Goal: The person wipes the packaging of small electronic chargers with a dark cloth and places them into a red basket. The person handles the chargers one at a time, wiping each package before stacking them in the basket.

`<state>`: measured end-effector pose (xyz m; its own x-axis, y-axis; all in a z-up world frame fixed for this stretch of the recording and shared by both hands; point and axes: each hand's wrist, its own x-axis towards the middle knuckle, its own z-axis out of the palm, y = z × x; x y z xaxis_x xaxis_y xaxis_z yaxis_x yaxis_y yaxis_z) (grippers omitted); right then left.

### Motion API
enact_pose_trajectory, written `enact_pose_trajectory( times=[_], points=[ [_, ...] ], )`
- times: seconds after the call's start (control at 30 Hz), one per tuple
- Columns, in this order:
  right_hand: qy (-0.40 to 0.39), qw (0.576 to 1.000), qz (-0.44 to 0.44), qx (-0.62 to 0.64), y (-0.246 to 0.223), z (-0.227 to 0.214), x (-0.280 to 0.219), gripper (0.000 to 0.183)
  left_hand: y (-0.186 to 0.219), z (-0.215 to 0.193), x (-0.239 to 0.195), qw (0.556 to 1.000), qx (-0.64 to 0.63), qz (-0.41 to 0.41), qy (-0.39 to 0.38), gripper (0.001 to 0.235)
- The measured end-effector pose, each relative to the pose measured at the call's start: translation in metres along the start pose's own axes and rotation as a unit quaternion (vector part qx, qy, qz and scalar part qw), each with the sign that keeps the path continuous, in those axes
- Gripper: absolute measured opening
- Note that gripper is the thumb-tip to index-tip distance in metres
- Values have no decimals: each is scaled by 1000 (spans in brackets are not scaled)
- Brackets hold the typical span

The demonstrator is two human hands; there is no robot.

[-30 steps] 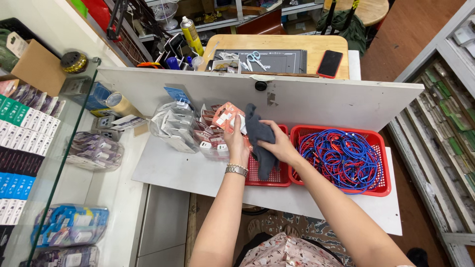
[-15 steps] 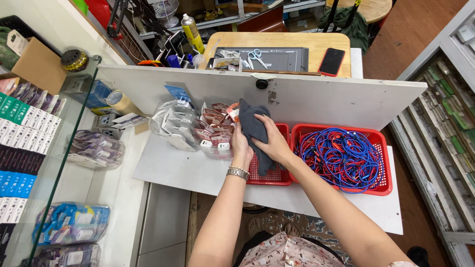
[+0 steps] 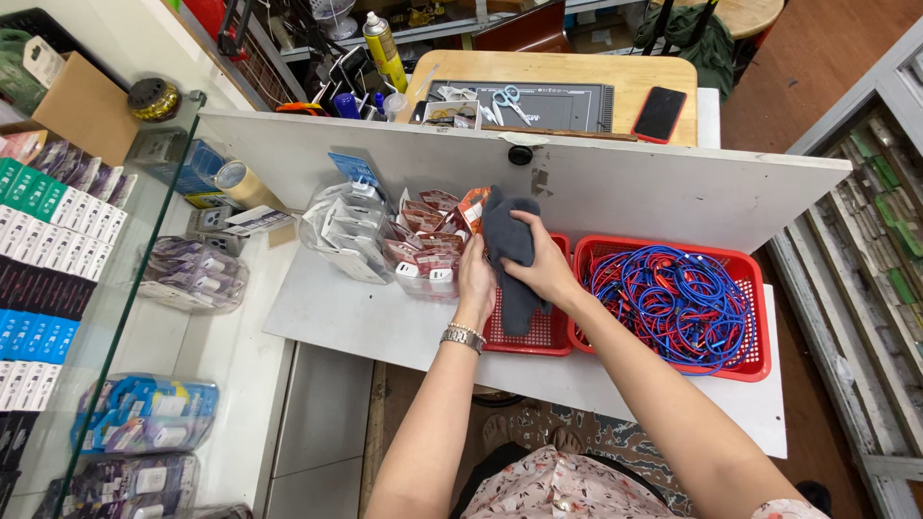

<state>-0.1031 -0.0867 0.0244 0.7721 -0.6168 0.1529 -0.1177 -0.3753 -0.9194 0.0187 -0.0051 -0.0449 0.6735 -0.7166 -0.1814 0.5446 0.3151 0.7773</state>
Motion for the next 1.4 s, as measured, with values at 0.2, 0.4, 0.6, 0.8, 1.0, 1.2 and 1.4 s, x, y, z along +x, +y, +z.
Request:
enact_pose_trajectory(
  times=[0.2,0.4,0.6,0.8,1.0,1.2,1.4],
  points=[
    [38,986,65,146,25,-22,6,64,14,-5,-18,986,165,29,-1,46],
    [25,985,78,153,12,0,34,79,5,7,-29,949,303,43,-72,43],
    [37,937,182,295,16,-12,38,68,19,-5,-28,992,105,-34,-66,44],
    [125,930,118,326,18,-3,38,63,14,20,-26,863,489,124,20,83],
    [-55,813,271,512,18,0,22,59,13,46,-34,937,348,41,15,86],
    [-94,818,250,509,46,-4,9,56,24,56,-32,951,283,112,52,83],
    [-113,926,229,276,93,-4,-15,61,50,56,-12,912,332,237,46,70]
  ],
)
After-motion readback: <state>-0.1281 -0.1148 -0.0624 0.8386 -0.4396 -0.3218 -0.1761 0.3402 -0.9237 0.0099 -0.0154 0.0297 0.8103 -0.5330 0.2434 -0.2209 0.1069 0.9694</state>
